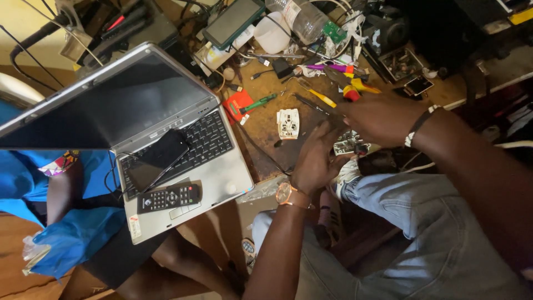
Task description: Inspecting and prying components on a small electronic circuit board at a repair bench
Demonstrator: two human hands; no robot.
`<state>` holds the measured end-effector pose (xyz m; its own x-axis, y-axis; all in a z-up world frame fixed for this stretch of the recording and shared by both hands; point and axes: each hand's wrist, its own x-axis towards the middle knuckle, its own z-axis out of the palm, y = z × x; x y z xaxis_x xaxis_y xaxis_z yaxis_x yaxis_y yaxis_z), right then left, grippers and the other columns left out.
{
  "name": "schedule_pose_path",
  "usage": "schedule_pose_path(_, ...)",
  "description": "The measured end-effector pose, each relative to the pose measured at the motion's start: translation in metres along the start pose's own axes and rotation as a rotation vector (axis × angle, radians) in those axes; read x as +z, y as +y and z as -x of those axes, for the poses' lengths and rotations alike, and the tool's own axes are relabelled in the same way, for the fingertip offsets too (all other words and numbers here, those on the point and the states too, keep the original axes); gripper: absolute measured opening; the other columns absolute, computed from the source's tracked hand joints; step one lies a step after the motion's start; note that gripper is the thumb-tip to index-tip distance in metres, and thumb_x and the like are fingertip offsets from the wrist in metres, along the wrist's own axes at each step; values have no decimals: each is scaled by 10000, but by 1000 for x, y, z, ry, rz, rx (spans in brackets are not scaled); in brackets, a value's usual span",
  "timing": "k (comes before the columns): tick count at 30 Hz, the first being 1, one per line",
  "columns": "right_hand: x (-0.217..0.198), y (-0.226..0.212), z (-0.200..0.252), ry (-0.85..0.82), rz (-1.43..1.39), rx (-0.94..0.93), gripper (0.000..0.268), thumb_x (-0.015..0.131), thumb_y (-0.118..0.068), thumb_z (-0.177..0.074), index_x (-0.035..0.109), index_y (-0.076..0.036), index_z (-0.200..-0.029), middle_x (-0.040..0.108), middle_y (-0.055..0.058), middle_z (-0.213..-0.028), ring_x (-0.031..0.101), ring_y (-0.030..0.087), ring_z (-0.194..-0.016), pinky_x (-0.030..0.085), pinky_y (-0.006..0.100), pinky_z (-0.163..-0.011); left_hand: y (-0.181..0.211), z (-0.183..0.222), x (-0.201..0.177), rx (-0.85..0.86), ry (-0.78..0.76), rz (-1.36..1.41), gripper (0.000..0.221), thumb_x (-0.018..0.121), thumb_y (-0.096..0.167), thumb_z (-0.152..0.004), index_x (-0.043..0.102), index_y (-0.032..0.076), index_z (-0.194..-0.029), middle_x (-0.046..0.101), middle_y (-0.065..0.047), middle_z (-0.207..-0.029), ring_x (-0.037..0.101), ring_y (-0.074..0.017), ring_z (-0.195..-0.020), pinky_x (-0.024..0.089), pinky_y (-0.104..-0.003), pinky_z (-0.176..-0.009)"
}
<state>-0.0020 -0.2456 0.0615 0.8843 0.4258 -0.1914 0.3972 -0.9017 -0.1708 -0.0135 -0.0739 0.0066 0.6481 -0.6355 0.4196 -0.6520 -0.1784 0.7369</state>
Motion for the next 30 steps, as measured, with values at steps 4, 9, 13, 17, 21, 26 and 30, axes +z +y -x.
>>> schedule_pose_path(4, -10, -8, 5, -101, -247, -50, 305, 454, -161, -744, 418, -83, -1037, 612, 240, -853, 560, 430, -927, 450, 510, -761, -8, 1, 5, -14, -4, -16, 474, 671, 186, -679, 526, 23, -1100, 535, -178, -1023, 510, -411, -973, 395, -435, -850)
schedule_pose_path(9, -26, -21, 9, -118, -242, 81, 353, 364, -288, -853, 455, -71, -1116, 643, 188, -721, 610, 386, -819, 475, 454, -703, 0, 1, 0, -33, -16, 20, 466, 670, 112, -652, 525, -17, -1076, 523, -220, -1025, 481, -454, -964, 391, -463, -841)
schedule_pose_path(13, -14, -14, 4, -115, -238, 64, 260, 366, -251, -830, 499, -133, -1019, 641, 203, -716, 620, 371, -803, 488, 440, -661, 6, -1, -2, -29, -36, -23, 514, 680, 122, -650, 507, -14, -1115, 525, -204, -1083, 486, -421, -1032, 372, -448, -893)
schedule_pose_path(17, -9, -14, 7, -79, -381, -36, 333, 398, -127, -790, 412, -101, -1122, 626, 162, -671, 621, 340, -679, 492, 420, -620, 5, 0, -2, -35, -10, -16, 502, 685, 125, -645, 522, -14, -1099, 529, -213, -1065, 492, -438, -1022, 378, -469, -891)
schedule_pose_path(21, -5, -14, 10, -10, -320, -96, 412, 497, -85, -735, 319, -42, -1104, 585, 217, -761, 595, 411, -770, 461, 484, -641, 11, -3, -7, -20, -13, -20, 495, 693, 109, -633, 534, 19, -1093, 536, -193, -1037, 500, -438, -989, 398, -470, -857)
schedule_pose_path(26, -17, -21, 22, 36, -269, 34, 335, 461, -311, -796, 378, -133, -1068, 583, 192, -738, 579, 397, -787, 458, 466, -680, -6, 4, 4, -28, -10, -35, 452, 678, 178, -661, 554, 35, -1072, 543, -176, -994, 514, -429, -935, 417, -447, -813)
schedule_pose_path(30, -3, -7, 13, 54, -266, -10, 297, 405, -174, -813, 377, -159, -1108, 610, 132, -602, 623, 344, -677, 479, 430, -601, 5, -1, -1, -23, 6, -128, 468, 693, 201, -639, 566, 65, -1068, 541, -149, -938, 527, -413, -849, 422, -474, -718)
